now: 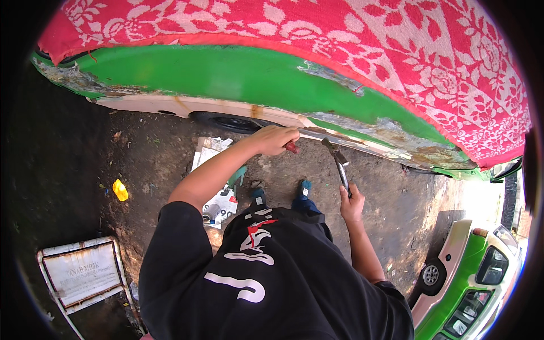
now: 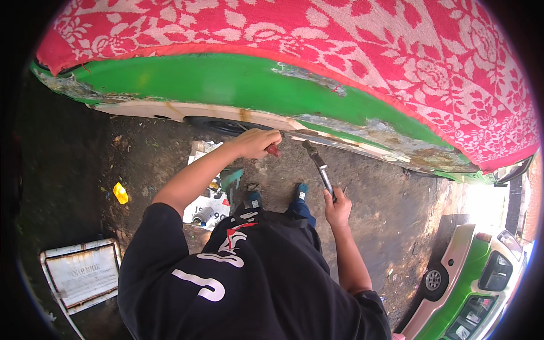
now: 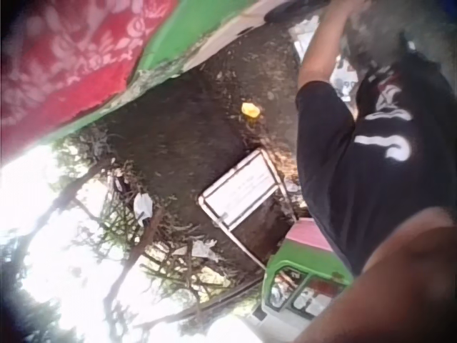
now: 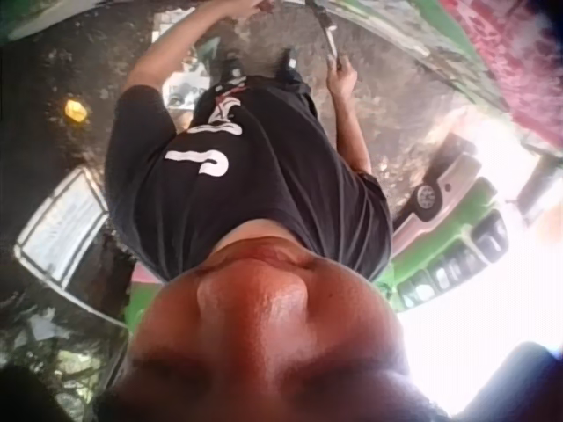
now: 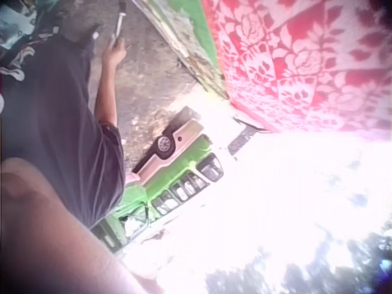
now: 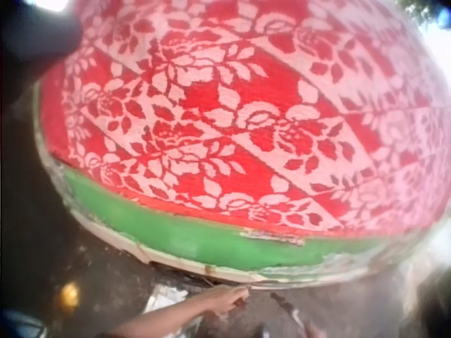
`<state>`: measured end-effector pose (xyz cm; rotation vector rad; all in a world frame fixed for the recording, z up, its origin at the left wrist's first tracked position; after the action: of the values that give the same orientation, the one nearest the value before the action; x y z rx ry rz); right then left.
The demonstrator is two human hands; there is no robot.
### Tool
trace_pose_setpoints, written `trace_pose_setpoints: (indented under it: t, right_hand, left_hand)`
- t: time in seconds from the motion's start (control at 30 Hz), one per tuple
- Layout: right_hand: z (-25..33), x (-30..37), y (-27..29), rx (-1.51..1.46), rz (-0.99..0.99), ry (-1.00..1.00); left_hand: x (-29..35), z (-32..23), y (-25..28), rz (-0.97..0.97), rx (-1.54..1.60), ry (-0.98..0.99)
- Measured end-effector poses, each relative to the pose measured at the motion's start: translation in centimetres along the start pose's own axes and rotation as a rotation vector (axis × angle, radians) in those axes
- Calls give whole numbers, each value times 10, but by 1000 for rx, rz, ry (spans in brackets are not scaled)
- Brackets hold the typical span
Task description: The person uses a hammer and a red-handled punch to repeatedly strike the lower side panel of a green car. The car's hood is covered with a red patterned cloth. The person works along the panel from left to right, striking the metal surface.
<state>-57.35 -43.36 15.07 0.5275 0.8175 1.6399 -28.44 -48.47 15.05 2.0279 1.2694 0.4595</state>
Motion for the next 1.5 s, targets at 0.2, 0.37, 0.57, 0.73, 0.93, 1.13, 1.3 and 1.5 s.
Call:
trace_pose_setpoints:
  t: [0.2, 0.37, 0.57, 0.73, 0.93, 1.13, 1.3, 1.5]
  right_hand:
    - [-20, 7, 14, -16, -51, -70]
    - [-26, 11, 18, -1, -43, -142]
    - [-48, 16, 2, -45, -35, -199]
    - [-56, 21, -7, -98, -30, -304]
    - [-61, 29, -13, -109, -61, -316]
    - [-49, 37, -11, -105, -65, -345]
    - [-53, 43, -30, -224, 2, -486]
    - [-43, 55, -78, -737, 125, -748]
  left_hand:
    - [-31, -5, -15, -46, -125, -254]
    - [-45, 6, -34, 17, -271, -300]
    - [-55, 21, -57, 97, -327, -271]
    - [-61, 35, -71, 240, -392, -165]
    - [-59, 43, -86, 283, -376, -231]
    - [-59, 32, -80, 346, -370, -195]
    - [-61, 36, -80, 355, -366, -212]
    - [-72, 34, -72, 189, -447, -242]
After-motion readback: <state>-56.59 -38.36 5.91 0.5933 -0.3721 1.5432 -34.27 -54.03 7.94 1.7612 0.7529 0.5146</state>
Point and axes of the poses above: each hand's wrist, its own x-axis away from the middle knuckle, its own y-axis out of the back of the hand, z = x × y, the point moved 9 cm from there along -x, towards the middle knuckle, and after that the axes turned 3 degrees about x, right-handed, at the moved point
